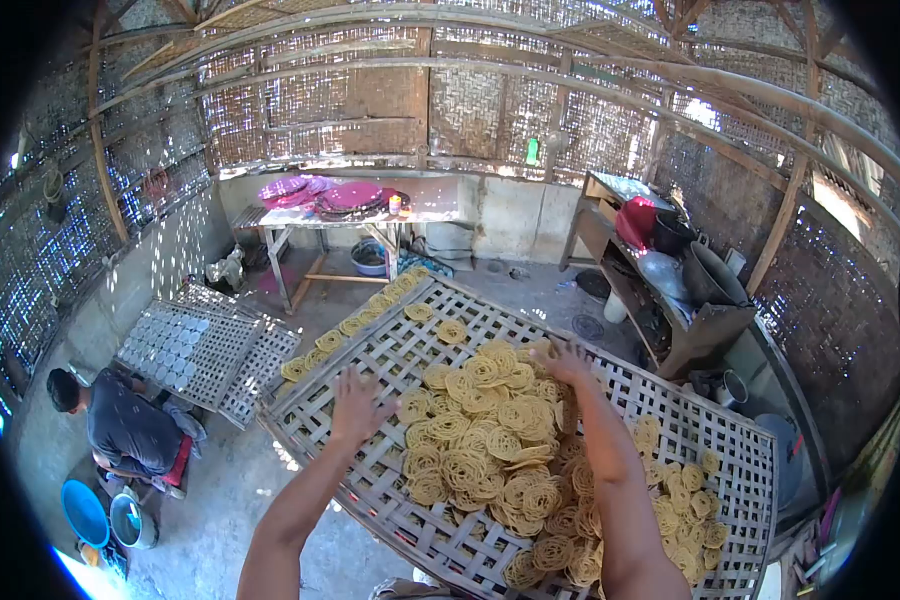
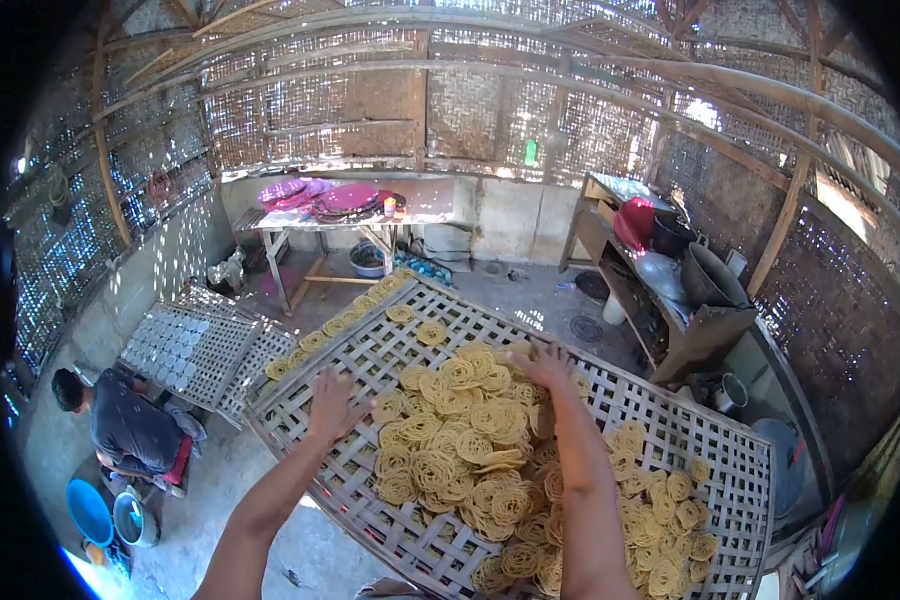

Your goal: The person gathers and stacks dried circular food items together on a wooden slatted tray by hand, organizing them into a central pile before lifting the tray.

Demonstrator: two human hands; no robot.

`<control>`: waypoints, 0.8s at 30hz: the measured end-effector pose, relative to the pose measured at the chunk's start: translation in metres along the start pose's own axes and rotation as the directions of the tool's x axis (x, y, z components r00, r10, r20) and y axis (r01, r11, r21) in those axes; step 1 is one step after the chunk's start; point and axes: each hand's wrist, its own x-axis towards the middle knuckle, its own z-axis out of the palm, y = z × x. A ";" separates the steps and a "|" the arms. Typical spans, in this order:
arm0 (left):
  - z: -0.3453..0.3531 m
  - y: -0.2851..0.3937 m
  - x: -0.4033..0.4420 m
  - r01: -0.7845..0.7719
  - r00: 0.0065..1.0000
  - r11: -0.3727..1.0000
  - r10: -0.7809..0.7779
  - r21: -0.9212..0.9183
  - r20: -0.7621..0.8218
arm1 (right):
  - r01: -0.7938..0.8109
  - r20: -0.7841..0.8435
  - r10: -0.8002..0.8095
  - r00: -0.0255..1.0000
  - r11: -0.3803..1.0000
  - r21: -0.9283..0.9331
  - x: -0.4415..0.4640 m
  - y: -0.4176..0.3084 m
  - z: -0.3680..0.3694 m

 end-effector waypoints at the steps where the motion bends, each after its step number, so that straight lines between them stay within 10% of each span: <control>1: 0.005 0.007 0.001 -0.061 0.998 0.995 0.063 -0.083 0.024 | 0.020 0.027 -0.019 0.999 0.999 -0.038 -0.001 -0.007 0.014; 6: 0.037 0.047 0.016 -0.271 0.961 0.919 0.277 -0.288 -0.022 | 0.228 -0.074 -0.232 0.970 0.972 -0.049 -0.028 -0.055 0.044; 14: -0.023 0.116 0.041 -0.206 0.957 0.467 0.281 -0.860 -0.077 | 0.296 -0.095 -0.291 0.952 0.793 0.533 -0.050 -0.089 0.016; 17: -0.041 0.112 0.075 -0.063 0.996 0.508 0.087 -0.859 -0.021 | 0.413 -0.181 -0.374 0.910 0.763 0.497 -0.096 -0.113 -0.035; 21: 0.014 0.072 0.186 -0.369 0.845 0.833 0.115 -0.413 -0.522 | 0.380 -0.099 -0.433 0.896 0.631 0.677 -0.119 -0.092 -0.074; 24: 0.045 0.053 0.230 -0.085 0.968 0.977 0.034 -0.197 -0.249 | 0.312 -0.135 -0.320 0.938 0.602 0.735 -0.107 -0.055 -0.087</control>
